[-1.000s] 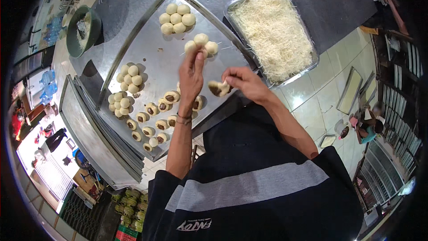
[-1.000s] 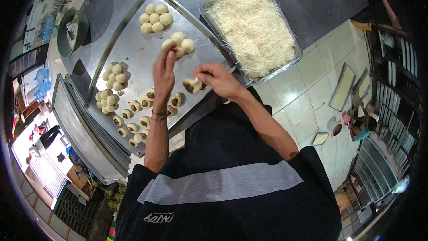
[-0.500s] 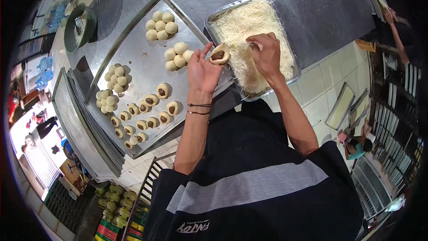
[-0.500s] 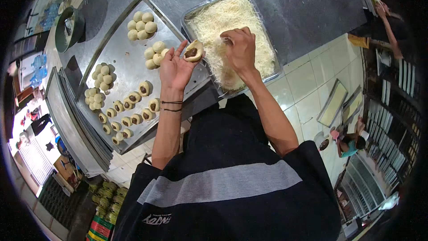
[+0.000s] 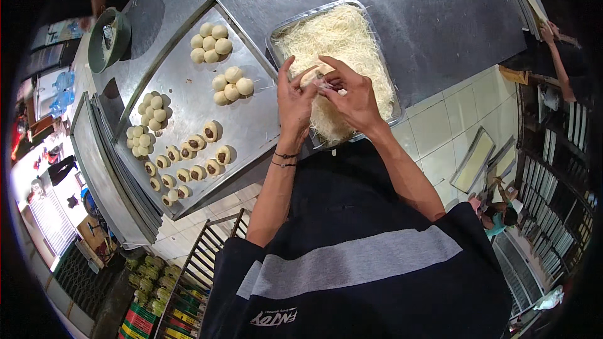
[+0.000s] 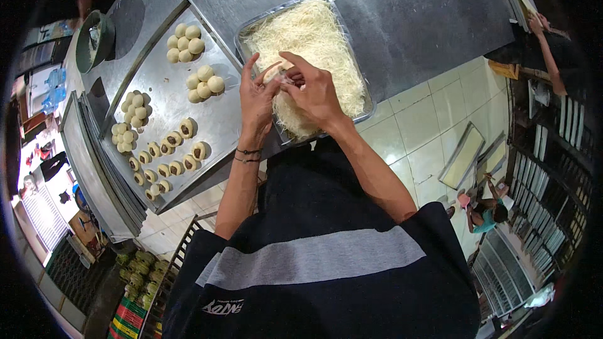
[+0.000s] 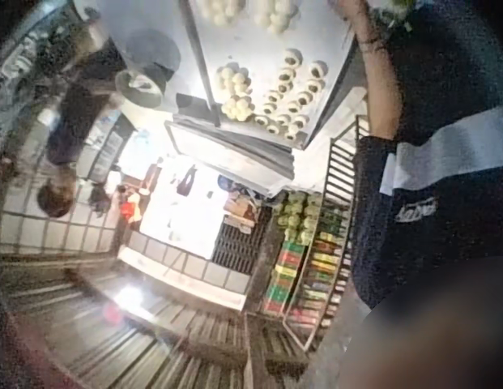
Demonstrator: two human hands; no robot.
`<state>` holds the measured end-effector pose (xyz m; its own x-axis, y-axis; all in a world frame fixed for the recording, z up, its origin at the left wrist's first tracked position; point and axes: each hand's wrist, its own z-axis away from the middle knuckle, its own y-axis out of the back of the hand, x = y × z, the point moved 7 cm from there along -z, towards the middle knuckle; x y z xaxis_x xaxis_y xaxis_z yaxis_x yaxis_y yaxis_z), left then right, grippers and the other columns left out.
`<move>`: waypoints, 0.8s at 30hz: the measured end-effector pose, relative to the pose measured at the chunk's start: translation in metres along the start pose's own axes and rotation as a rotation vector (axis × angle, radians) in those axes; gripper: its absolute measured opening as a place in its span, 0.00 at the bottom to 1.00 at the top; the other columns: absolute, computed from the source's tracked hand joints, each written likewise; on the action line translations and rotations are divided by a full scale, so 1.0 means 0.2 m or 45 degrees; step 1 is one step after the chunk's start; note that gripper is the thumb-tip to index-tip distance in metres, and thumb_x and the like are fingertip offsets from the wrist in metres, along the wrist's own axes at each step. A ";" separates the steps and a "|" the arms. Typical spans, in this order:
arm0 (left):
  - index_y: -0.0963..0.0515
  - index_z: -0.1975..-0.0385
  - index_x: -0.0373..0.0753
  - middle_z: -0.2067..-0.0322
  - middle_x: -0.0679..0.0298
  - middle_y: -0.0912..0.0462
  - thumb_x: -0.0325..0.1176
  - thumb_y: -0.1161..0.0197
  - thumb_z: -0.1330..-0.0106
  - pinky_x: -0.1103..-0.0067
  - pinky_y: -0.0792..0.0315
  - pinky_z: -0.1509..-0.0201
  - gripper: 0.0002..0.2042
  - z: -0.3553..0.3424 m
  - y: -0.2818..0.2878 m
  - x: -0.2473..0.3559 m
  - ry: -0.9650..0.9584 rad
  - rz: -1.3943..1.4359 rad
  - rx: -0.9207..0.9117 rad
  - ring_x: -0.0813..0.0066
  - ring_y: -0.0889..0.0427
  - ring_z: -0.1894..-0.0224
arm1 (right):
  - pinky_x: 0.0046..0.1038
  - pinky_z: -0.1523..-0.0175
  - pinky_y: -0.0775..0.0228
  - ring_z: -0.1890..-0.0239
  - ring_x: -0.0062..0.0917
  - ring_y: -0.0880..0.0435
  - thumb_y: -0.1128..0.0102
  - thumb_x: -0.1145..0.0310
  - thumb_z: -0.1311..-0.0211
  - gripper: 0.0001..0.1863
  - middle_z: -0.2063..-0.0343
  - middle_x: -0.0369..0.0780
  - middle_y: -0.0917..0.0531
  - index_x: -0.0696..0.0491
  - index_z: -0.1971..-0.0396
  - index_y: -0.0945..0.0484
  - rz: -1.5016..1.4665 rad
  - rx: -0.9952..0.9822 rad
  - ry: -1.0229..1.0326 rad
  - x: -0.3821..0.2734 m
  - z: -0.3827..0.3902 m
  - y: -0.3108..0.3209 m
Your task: The person prepares dough balls by hand, dipping them in shredded topping and arranging them on a metal tray.
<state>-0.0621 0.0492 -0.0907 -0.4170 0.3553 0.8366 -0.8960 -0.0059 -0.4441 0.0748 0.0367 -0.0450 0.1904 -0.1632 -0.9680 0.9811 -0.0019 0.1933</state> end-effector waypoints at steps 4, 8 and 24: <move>0.49 0.24 0.39 0.43 0.46 0.19 0.15 0.40 0.30 0.77 0.17 0.48 0.37 0.00 0.02 0.03 -0.040 -0.096 0.035 0.69 0.15 0.50 | 0.33 0.42 0.21 0.49 0.37 0.14 0.25 0.76 0.50 0.36 0.55 0.47 0.14 0.55 0.37 0.24 0.542 0.169 0.473 -0.10 0.05 0.08; 0.53 0.21 0.44 0.40 0.44 0.21 0.14 0.44 0.30 0.79 0.17 0.51 0.40 0.03 -0.05 0.09 -0.027 -0.067 -0.041 0.70 0.15 0.49 | 0.34 0.43 0.23 0.52 0.37 0.15 0.24 0.76 0.51 0.29 0.54 0.47 0.14 0.58 0.45 0.18 0.263 0.108 0.230 -0.02 0.01 0.00; 0.62 0.19 0.49 0.40 0.42 0.20 0.23 0.37 0.27 0.72 0.22 0.38 0.45 0.11 -0.08 0.29 -0.055 -0.062 -0.303 0.64 0.18 0.39 | 0.25 0.57 0.16 0.66 0.19 0.13 0.29 0.80 0.39 0.13 0.50 0.43 0.17 0.66 0.54 0.15 -0.157 -0.030 0.105 -0.18 0.08 -0.01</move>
<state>-0.0751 0.0499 -0.0275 -0.3847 0.3097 0.8695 -0.8560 0.2329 -0.4616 0.0651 0.0269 -0.0084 0.0698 -0.0813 -0.9942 0.9976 0.0063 0.0695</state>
